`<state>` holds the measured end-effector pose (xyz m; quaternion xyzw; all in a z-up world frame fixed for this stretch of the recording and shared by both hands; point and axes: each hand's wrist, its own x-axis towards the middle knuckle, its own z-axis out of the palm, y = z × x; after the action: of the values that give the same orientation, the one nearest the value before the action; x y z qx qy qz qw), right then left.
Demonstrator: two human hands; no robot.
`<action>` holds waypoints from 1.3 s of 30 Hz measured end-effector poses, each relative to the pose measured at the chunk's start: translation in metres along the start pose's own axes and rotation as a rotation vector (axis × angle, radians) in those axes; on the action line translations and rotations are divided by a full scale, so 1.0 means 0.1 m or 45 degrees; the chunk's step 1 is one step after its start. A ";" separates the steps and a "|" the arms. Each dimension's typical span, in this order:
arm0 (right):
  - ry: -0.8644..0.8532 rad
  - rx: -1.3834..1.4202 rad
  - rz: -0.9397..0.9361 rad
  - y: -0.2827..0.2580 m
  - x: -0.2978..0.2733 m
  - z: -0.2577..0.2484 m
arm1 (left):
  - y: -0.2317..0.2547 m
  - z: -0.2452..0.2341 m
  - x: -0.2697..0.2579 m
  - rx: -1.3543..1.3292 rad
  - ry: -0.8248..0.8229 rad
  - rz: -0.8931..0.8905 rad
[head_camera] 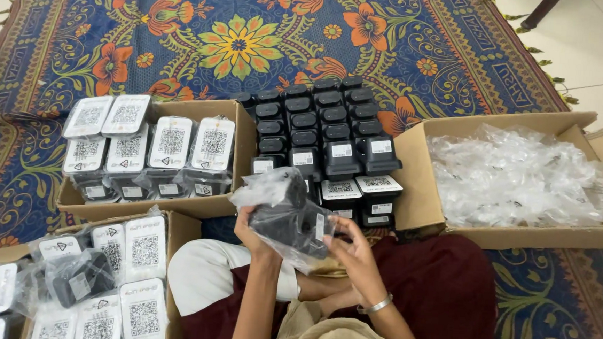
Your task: The person organizes and packages black plastic components with QR codes into boxes.
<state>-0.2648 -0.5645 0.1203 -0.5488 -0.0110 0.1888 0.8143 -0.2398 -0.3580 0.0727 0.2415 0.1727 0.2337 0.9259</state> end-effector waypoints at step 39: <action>0.492 0.306 0.120 0.24 0.39 -1.10 | 0.47 0.24 -0.11 0.725 -0.095 0.108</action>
<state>-0.2110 -0.6422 0.0475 -0.4737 0.1933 0.1180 0.8510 -0.2554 -0.3363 0.1192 0.5072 0.1869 0.2051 0.8159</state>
